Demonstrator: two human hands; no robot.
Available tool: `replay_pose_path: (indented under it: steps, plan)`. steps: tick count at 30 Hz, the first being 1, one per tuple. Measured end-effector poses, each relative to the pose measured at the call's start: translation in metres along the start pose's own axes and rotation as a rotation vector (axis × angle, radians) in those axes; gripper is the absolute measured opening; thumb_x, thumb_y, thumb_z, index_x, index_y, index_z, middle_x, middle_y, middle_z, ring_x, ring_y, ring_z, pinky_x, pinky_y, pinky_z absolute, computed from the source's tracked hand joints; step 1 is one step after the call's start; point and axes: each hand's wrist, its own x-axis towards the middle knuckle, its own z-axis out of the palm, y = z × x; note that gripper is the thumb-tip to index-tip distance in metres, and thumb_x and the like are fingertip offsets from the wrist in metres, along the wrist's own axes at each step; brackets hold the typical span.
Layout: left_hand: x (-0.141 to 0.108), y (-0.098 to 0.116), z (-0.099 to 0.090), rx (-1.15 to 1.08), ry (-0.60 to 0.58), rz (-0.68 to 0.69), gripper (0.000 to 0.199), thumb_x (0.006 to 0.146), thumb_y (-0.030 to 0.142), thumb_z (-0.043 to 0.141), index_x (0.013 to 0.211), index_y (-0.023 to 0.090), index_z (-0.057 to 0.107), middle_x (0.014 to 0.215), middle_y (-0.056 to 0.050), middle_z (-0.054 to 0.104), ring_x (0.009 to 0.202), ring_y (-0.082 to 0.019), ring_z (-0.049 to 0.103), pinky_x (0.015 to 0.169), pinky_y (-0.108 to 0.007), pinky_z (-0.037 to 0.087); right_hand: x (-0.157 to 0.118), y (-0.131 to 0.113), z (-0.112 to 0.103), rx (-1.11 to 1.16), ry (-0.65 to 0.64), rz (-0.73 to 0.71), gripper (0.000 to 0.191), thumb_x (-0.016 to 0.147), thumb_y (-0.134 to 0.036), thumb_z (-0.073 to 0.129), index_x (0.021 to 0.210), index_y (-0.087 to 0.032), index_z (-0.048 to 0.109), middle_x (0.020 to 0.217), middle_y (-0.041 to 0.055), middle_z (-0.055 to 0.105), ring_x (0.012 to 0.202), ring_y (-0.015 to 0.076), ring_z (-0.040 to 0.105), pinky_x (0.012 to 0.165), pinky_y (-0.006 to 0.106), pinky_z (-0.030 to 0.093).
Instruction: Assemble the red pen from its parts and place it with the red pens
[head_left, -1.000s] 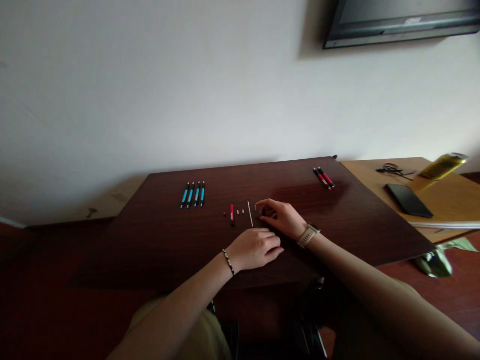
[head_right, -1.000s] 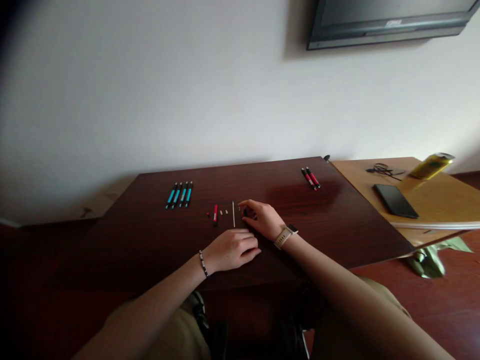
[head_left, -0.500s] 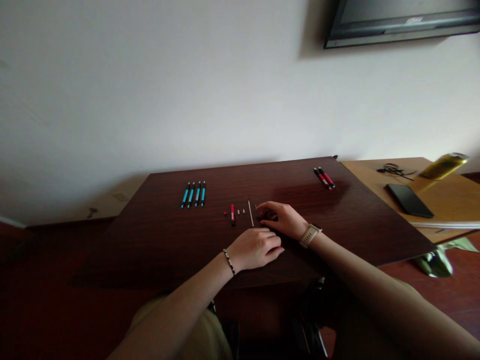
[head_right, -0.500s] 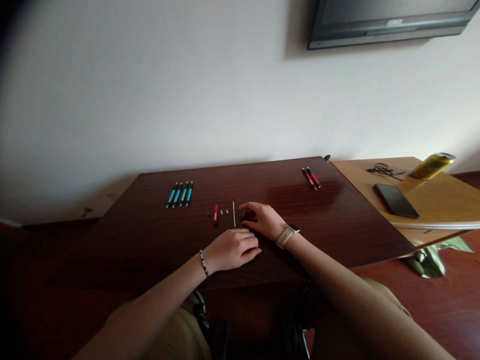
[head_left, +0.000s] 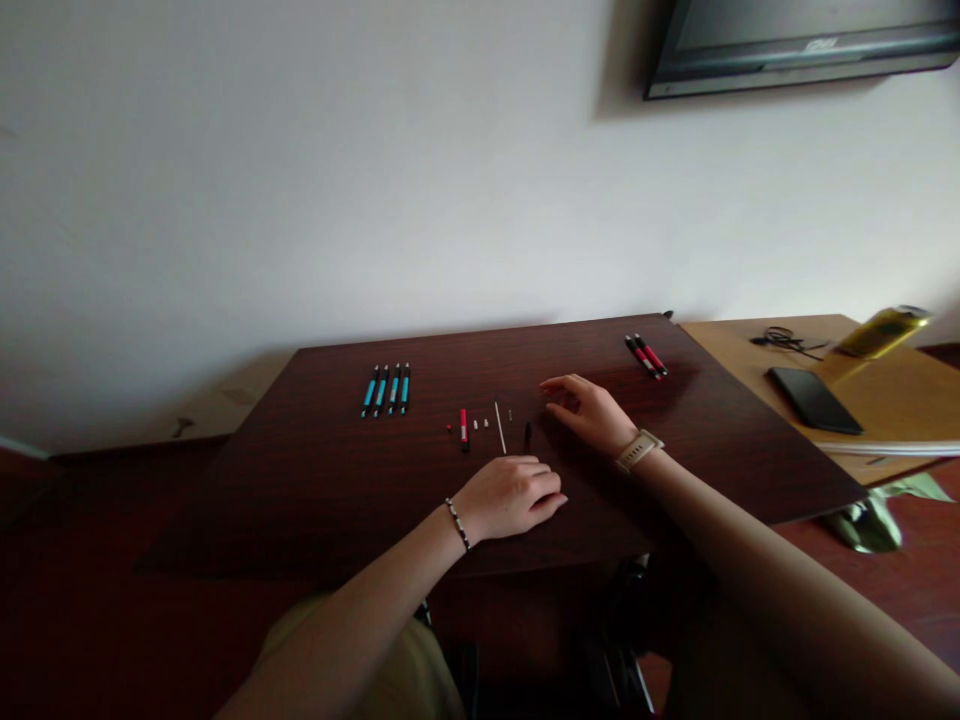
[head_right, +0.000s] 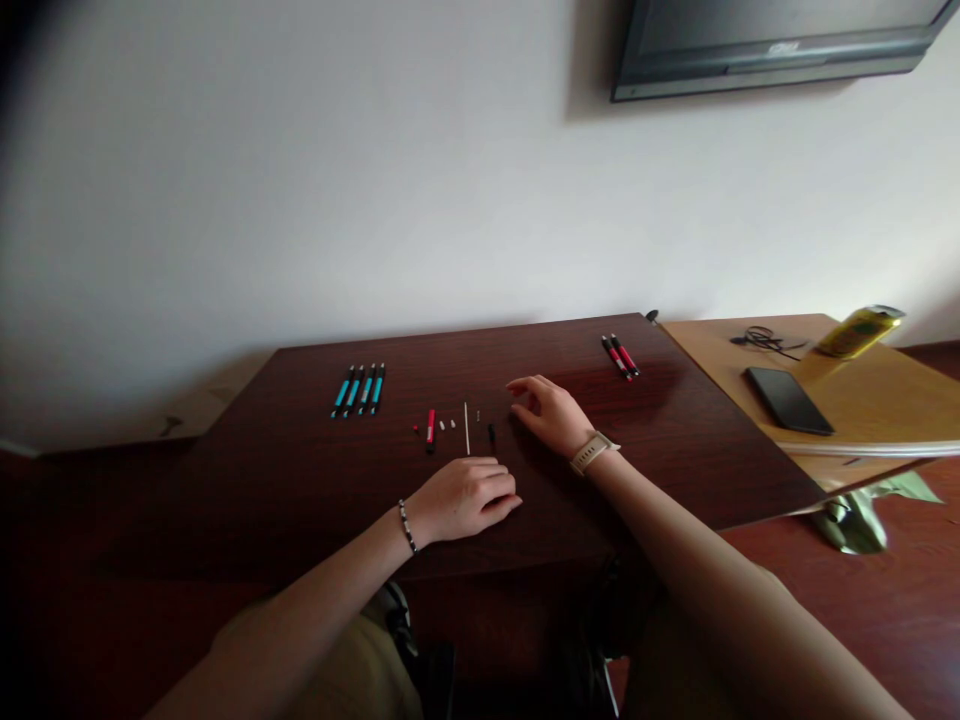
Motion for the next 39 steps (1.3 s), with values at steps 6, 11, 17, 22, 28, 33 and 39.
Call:
replay_pose_path:
  steps: [6, 11, 17, 22, 28, 33, 39]
  plan:
    - [0.000, 0.000, -0.001, -0.010, -0.002, -0.001, 0.028, 0.107, 0.033, 0.053, 0.086, 0.019, 0.064, 0.083, -0.003, 0.069, 0.083, -0.017, 0.065, 0.081, -0.029, 0.051, -0.001, 0.012, 0.012, -0.007, -0.120, 0.030, 0.032, 0.090, -0.017, 0.068, 0.120, -0.026, 0.072, 0.103, 0.0034, 0.077, 0.088, 0.0197, 0.072, 0.079, 0.032, 0.057]
    - [0.001, 0.002, -0.004, 0.003, 0.011, -0.005, 0.029, 0.107, 0.032, 0.053, 0.084, 0.019, 0.064, 0.082, -0.002, 0.068, 0.081, -0.017, 0.065, 0.081, -0.030, 0.051, 0.000, 0.000, 0.012, 0.002, -0.078, 0.027, 0.031, 0.090, -0.016, 0.066, 0.119, -0.024, 0.072, 0.097, 0.0030, 0.077, 0.086, 0.0196, 0.073, 0.077, 0.032, 0.057]
    - [0.001, 0.001, -0.017, 0.052, 0.270, -0.247, 0.022, 0.108, 0.034, 0.052, 0.094, 0.019, 0.061, 0.090, -0.004, 0.067, 0.088, -0.020, 0.064, 0.083, -0.034, 0.051, 0.000, -0.021, 0.004, 0.186, -0.007, 0.008, 0.025, 0.094, -0.026, 0.065, 0.118, -0.023, 0.072, 0.101, 0.0051, 0.076, 0.091, 0.0206, 0.072, 0.082, 0.034, 0.059]
    - [-0.001, -0.007, -0.019, 0.048, 0.486, -0.443, 0.018, 0.102, 0.028, 0.062, 0.117, 0.021, 0.054, 0.108, -0.007, 0.067, 0.103, -0.023, 0.065, 0.095, -0.039, 0.052, -0.003, -0.032, 0.000, 0.333, -0.037, -0.014, 0.031, 0.093, -0.027, 0.068, 0.124, -0.023, 0.066, 0.104, 0.0051, 0.073, 0.094, 0.0204, 0.072, 0.087, 0.035, 0.060]
    - [0.000, -0.013, -0.008, 0.033, 0.441, -0.466, 0.035, 0.097, 0.021, 0.069, 0.126, 0.023, 0.050, 0.119, -0.007, 0.069, 0.108, -0.024, 0.067, 0.098, -0.041, 0.055, -0.007, -0.043, -0.002, 0.300, -0.099, -0.088, 0.040, 0.091, -0.019, 0.066, 0.131, -0.024, 0.060, 0.099, 0.0026, 0.072, 0.089, 0.0188, 0.071, 0.085, 0.033, 0.059]
    - [0.002, -0.014, -0.005, 0.004, 0.434, -0.472, 0.048, 0.096, 0.020, 0.071, 0.137, 0.025, 0.046, 0.125, -0.006, 0.070, 0.106, -0.024, 0.069, 0.098, -0.043, 0.057, -0.007, -0.045, 0.001, 0.180, -0.119, -0.148, 0.044, 0.090, -0.014, 0.064, 0.132, -0.025, 0.058, 0.102, 0.0034, 0.073, 0.089, 0.0188, 0.071, 0.083, 0.033, 0.058]
    - [0.004, -0.017, 0.000, 0.037, 0.412, -0.485, 0.050, 0.096, 0.017, 0.070, 0.140, 0.025, 0.047, 0.118, -0.007, 0.070, 0.106, -0.025, 0.068, 0.097, -0.044, 0.058, -0.007, -0.041, 0.007, 0.105, -0.121, -0.161, 0.044, 0.089, -0.011, 0.063, 0.130, -0.025, 0.057, 0.105, 0.0043, 0.073, 0.090, 0.0190, 0.070, 0.083, 0.033, 0.058]
